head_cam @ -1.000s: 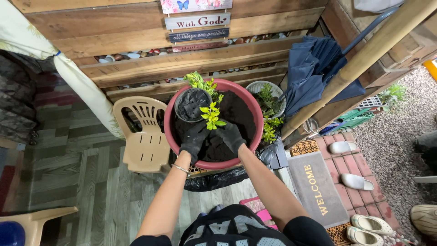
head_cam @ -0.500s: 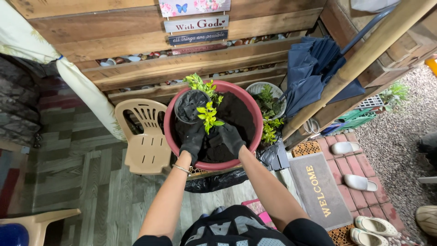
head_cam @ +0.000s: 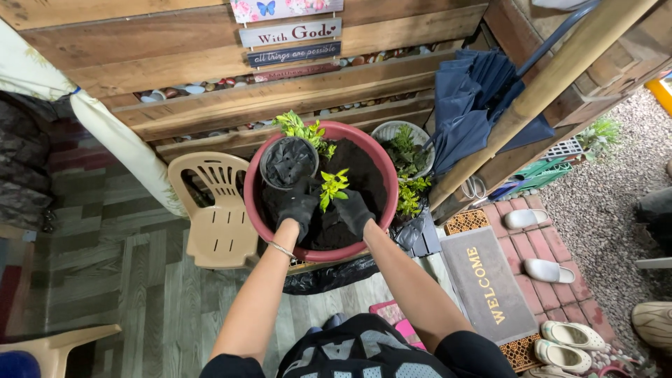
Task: The person is repotting a small plant into a larger pot filled with soil.
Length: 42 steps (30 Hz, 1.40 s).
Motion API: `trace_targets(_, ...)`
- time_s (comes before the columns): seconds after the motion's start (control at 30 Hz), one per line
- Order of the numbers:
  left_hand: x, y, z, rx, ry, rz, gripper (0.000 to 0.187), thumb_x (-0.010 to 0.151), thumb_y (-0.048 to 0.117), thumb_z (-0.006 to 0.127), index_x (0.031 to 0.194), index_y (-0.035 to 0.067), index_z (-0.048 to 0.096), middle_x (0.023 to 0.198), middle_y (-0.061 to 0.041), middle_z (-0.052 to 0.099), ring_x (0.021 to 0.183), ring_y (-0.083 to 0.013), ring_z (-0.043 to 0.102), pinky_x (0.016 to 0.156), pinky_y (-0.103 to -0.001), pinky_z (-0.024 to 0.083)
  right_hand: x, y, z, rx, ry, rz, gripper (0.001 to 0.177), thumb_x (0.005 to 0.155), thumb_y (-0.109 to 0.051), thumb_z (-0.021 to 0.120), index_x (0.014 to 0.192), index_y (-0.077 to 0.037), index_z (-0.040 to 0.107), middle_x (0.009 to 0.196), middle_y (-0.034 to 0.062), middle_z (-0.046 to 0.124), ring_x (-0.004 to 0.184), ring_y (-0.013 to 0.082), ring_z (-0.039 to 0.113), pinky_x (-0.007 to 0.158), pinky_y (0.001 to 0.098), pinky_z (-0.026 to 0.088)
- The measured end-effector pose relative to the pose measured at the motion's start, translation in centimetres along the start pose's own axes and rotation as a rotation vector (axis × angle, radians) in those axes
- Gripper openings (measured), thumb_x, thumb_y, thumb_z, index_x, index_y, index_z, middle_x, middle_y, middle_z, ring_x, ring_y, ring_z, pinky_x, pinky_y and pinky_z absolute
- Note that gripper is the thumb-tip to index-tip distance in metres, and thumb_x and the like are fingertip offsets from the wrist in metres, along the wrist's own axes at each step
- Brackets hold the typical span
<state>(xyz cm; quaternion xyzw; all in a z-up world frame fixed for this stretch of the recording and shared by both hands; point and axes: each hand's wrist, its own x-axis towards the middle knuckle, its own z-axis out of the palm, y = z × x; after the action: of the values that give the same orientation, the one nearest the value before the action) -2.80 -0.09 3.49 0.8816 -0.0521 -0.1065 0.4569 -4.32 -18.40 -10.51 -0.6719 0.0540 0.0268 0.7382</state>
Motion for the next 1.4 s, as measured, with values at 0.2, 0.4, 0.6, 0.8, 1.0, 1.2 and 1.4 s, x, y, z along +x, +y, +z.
trace_targets(0.2,3.3,-2.8,0.3,-0.067,0.021,0.2,0.04,0.083,0.031,0.066,0.12,0.017,0.071,0.116,-0.014,0.075,0.11,-0.0332,0.071,0.09,-0.04,0.054,-1.4,-4.1,1.4,0.131,0.088,0.121,0.018,0.104,-0.019,0.061,0.115,-0.01,0.072,0.084,0.0012,0.063,0.059,0.0126,0.059,0.048,0.0304,0.05)
trace_targets(0.4,4.5,-4.4,1.1,-0.194,-0.062,0.372,0.03,0.08,0.018,0.072,0.109,0.011,0.072,0.106,-0.011,0.076,0.102,-0.0288,0.072,0.09,-0.037,0.055,-1.6,-5.5,1.5,0.344,0.01,0.217,0.029,0.097,-0.008,0.059,0.124,-0.01,0.066,0.102,0.0076,0.074,0.073,0.0229,0.075,0.057,0.0449,0.065)
trace_targets(0.6,3.6,-4.3,1.9,-0.075,-0.067,0.381,0.02,0.085,0.016,0.07,0.104,0.01,0.073,0.103,-0.011,0.076,0.102,-0.029,0.072,0.088,-0.038,0.055,-1.5,-4.7,1.3,0.242,0.038,0.191,0.03,0.099,-0.012,0.063,0.128,-0.014,0.066,0.1,0.0077,0.074,0.069,0.0238,0.071,0.052,0.0424,0.058)
trace_targets(0.8,4.4,-4.8,2.4,-0.015,-0.038,0.276,0.028,0.091,0.026,0.064,0.114,0.013,0.073,0.114,-0.012,0.076,0.109,-0.0329,0.07,0.091,-0.04,0.054,-2.8,-6.9,2.0,0.189,0.039,0.138,0.028,0.104,-0.018,0.061,0.131,-0.009,0.067,0.107,0.0054,0.072,0.075,0.0207,0.072,0.056,0.0408,0.058)
trace_targets(1.0,4.9,-11.1,3.4,-0.231,0.148,0.484,0.041,0.11,0.022,0.04,0.145,0.007,0.055,0.147,-0.019,0.057,0.139,-0.0357,0.051,0.115,-0.041,0.038,-4.1,-8.9,1.8,0.512,-0.101,0.233,0.044,0.088,-0.017,0.055,0.132,-0.02,0.052,0.095,0.013,0.074,0.067,0.0288,0.076,0.06,0.0425,0.063)
trace_targets(1.2,-0.2,-7.6,1.9,-0.384,0.128,0.295,0.047,0.096,0.016,0.059,0.143,0.01,0.062,0.14,-0.013,0.067,0.134,-0.0266,0.06,0.114,-0.035,0.042,-1.5,-3.7,1.4,0.061,-0.144,-0.143,0.057,0.083,0.012,0.066,0.135,-0.006,0.056,0.108,-0.0002,0.07,0.093,0.0101,0.068,0.08,0.0279,0.057)
trace_targets(1.4,-0.2,-7.1,2.1,-0.395,0.173,0.439,0.049,0.09,0.017,0.072,0.138,0.01,0.066,0.141,-0.014,0.064,0.135,-0.0269,0.057,0.115,-0.036,0.04,-3.8,-8.8,2.3,-0.385,0.032,-0.382,0.05,0.081,0.008,0.069,0.128,-0.006,0.063,0.103,0.0014,0.074,0.085,0.0099,0.069,0.074,0.0264,0.057)
